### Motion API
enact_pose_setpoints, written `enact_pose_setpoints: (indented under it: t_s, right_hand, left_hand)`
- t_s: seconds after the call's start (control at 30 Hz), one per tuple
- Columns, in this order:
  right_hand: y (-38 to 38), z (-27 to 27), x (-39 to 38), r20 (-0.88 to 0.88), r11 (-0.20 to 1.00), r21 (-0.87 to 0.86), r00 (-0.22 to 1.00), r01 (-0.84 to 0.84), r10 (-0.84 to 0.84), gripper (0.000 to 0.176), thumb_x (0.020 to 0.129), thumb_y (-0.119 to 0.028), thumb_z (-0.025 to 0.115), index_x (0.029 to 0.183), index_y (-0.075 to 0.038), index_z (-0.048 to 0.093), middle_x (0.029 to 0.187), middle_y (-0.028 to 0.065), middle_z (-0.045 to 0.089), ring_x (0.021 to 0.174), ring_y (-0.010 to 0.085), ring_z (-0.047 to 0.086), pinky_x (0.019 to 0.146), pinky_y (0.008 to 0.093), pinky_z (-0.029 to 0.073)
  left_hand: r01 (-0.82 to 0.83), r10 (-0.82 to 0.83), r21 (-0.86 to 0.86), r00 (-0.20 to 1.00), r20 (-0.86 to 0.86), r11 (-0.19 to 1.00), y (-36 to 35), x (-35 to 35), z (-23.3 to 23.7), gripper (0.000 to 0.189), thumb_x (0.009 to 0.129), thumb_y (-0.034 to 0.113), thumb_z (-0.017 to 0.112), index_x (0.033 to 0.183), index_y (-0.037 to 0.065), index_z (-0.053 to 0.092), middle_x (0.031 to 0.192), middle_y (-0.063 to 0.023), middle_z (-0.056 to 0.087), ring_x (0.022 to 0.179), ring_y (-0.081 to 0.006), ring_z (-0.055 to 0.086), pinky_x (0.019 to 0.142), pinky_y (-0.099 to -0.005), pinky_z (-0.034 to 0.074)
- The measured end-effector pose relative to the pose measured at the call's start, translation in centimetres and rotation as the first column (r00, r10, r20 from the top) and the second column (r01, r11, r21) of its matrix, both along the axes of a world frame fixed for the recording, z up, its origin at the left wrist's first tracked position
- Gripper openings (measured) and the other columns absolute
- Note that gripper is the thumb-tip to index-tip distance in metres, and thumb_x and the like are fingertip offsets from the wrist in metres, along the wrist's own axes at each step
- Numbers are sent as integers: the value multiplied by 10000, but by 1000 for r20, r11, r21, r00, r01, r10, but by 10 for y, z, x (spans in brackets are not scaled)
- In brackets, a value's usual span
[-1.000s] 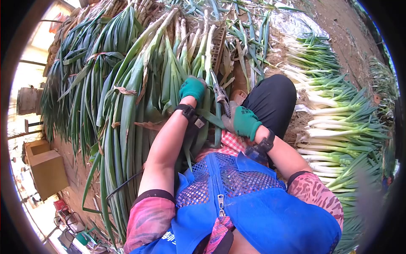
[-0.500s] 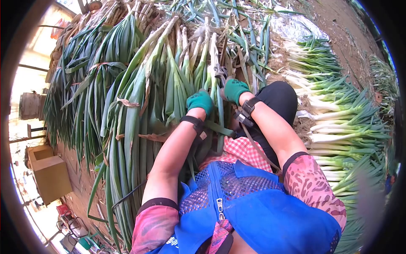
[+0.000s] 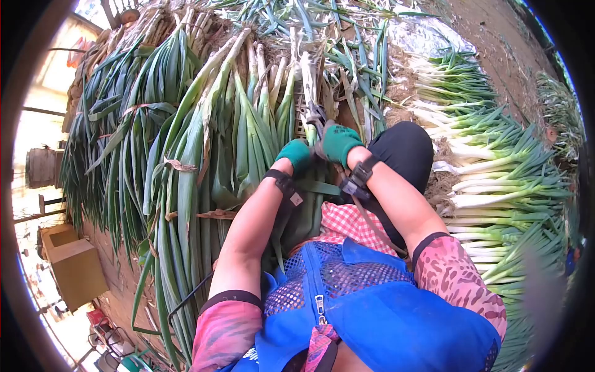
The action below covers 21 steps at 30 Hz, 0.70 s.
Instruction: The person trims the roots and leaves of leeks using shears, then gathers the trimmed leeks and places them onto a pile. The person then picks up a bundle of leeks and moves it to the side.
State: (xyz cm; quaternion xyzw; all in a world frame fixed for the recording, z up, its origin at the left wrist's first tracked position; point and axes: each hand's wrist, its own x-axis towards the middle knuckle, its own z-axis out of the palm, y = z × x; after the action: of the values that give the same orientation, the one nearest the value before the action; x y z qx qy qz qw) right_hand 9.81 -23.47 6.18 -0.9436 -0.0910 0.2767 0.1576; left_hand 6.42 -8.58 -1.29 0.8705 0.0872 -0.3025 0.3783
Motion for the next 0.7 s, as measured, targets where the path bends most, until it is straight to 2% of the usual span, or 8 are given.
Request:
enact_pose_setpoints:
  t_s: [0.07, 0.1, 0.17, 0.3, 0.47, 0.57, 0.6, 0.7]
  right_hand:
    - [5, -11, 24, 18, 1000, -3, 1000, 11, -11, 522, 749, -267, 637, 1129, 80, 549, 1038, 284, 657, 1015, 365, 655, 872, 415, 507]
    - [7, -27, 36, 64, 1000, -2, 998, 11, -10, 486, 755, -260, 622, 1096, 80, 558, 985, 295, 661, 971, 381, 664, 836, 419, 519]
    - [12, -35, 53, 81, 999, -46, 997, 20, -16, 469, 759, -241, 610, 1100, 77, 560, 995, 283, 666, 975, 375, 666, 841, 418, 519]
    - [21, -16, 68, -19, 990, -131, 999, -45, 43, 576, 772, -262, 611, 1229, 72, 505, 1166, 249, 637, 1109, 330, 629, 942, 421, 475]
    - [12, -33, 91, 71, 994, -104, 996, -42, 50, 521, 778, -264, 606, 1185, 58, 554, 1113, 232, 658, 1048, 338, 652, 876, 441, 497]
    - [14, -28, 84, 132, 973, -155, 972, -173, 194, 497, 794, -254, 591, 1188, 48, 557, 1136, 233, 648, 1052, 342, 648, 871, 446, 497]
    - [13, -11, 78, 112, 972, -157, 975, -175, 194, 480, 806, -250, 580, 1193, 35, 568, 1176, 233, 630, 1068, 345, 639, 865, 453, 498]
    - [14, -32, 84, 92, 987, -146, 993, -59, 73, 473, 809, -260, 586, 1193, 15, 588, 1173, 231, 633, 1069, 347, 638, 872, 457, 498]
  left_hand:
    - [-105, 109, -153, 994, 18, 983, 3, -5, -8, 461, 820, 404, 647, 990, -24, 675, 824, -85, 658, 716, -150, 583, 673, -333, 483]
    - [-129, 127, -154, 992, -20, 980, 4, -9, 6, 491, 827, 413, 621, 1022, -36, 663, 866, -133, 667, 773, -211, 613, 712, -353, 491]
    - [-179, 166, -157, 982, -92, 971, 2, -14, 45, 553, 841, 432, 570, 1086, -59, 639, 950, -230, 686, 885, -334, 672, 790, -393, 508]
    - [-190, 170, -200, 979, -111, 961, 2, -13, 34, 546, 854, 418, 537, 1089, -64, 636, 956, -212, 684, 869, -304, 665, 796, -385, 502]
    - [-205, 193, -321, 979, -71, 925, 5, -16, 15, 550, 870, 422, 534, 1102, -68, 628, 970, -224, 680, 892, -305, 665, 815, -383, 495]
    - [-202, 192, -233, 979, -63, 951, 5, -17, 17, 439, 886, 381, 573, 1020, -29, 657, 879, -88, 662, 799, -165, 593, 768, -320, 479]
    - [-199, 193, -218, 980, -45, 956, 4, -17, 17, 439, 888, 378, 571, 1031, -29, 654, 892, -110, 669, 807, -199, 609, 781, -334, 483]
    - [-200, 203, -116, 979, 18, 973, 0, -19, 32, 427, 885, 356, 576, 1053, -32, 642, 949, -177, 678, 868, -302, 638, 828, -378, 487]
